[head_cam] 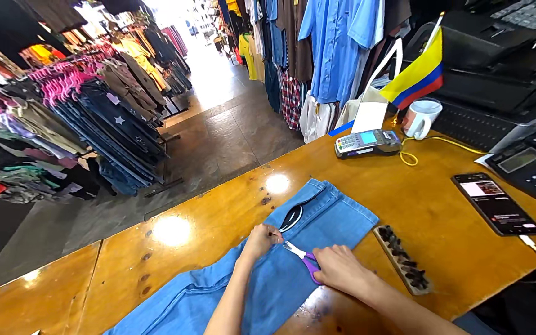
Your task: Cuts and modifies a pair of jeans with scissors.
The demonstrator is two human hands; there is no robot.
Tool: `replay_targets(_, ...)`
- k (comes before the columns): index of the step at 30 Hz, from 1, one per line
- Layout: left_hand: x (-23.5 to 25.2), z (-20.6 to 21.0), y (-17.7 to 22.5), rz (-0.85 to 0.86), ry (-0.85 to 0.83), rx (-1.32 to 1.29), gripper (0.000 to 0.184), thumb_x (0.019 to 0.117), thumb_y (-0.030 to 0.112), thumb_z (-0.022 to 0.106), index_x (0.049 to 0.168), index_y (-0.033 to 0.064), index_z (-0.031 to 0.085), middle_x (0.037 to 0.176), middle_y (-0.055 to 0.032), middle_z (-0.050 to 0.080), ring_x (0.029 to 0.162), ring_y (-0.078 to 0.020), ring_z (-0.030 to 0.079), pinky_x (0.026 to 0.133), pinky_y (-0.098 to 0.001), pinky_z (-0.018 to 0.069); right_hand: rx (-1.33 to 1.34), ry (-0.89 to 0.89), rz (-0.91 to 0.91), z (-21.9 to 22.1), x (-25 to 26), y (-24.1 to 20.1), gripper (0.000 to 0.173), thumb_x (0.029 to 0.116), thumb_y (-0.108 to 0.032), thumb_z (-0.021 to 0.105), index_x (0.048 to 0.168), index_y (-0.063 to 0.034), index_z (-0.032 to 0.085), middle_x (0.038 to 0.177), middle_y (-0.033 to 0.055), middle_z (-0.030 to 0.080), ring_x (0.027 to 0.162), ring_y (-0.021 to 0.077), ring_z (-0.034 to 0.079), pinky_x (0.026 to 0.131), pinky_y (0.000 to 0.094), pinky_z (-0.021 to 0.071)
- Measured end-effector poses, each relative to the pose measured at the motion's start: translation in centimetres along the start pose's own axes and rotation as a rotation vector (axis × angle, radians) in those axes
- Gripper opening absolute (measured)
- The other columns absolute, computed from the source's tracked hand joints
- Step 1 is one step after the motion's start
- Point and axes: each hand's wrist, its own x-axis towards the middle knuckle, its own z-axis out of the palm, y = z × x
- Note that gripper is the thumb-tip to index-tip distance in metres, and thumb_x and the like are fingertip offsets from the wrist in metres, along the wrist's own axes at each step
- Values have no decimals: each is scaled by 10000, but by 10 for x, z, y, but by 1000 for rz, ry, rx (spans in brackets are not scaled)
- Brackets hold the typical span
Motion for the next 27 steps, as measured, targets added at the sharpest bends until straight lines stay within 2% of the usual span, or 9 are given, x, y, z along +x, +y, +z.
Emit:
replay_targets(4, 0, 0, -5, -8, 25, -89, 176, 986, 135, 680, 1048, -22, 730, 971, -135, 715, 862, -186, 665, 856, -378, 546, 15, 10, -18, 3, 5, -5, 397, 998, -300, 609, 1178, 54, 611, 1091, 270, 676, 1087, 442, 644, 904, 609, 458)
replay_targets(8, -1, 1, -7, -17, 42, -149, 178, 982, 122, 679, 1048, -37, 723, 975, -152, 711, 877, -200, 669, 869, -392, 550, 49, 30, -4, 5, 3, -5, 408, 994, -312, 612, 1175, 53, 615, 1097, 272, 675, 1097, 445, 640, 907, 615, 458)
replay_targets(17, 2, 1, -11, -47, 63, -232, 143, 969, 96, 690, 1027, -30, 725, 938, -106, 703, 816, -120, 634, 810, -313, 538, 59, 57, 42, 4, 4, -10, 428, 1008, -332, 589, 1221, 40, 585, 1132, 259, 669, 1128, 428, 633, 940, 594, 452)
replay_targets(21, 2, 0, -11, -67, 64, -293, 148, 969, 90, 688, 1034, -41, 714, 952, -107, 697, 830, -123, 635, 819, -313, 539, 63, 43, 67, 2, 3, -7, 435, 997, -343, 607, 1214, 34, 597, 1137, 259, 672, 1136, 427, 631, 945, 594, 450)
replay_targets(27, 4, -1, -14, -63, 48, -347, 138, 962, 85, 698, 1023, -39, 710, 914, -75, 684, 786, -89, 615, 775, -282, 534, 49, 43, 14, 4, 12, -13, 448, 992, -346, 613, 1229, 33, 594, 1141, 262, 670, 1130, 431, 633, 927, 605, 455)
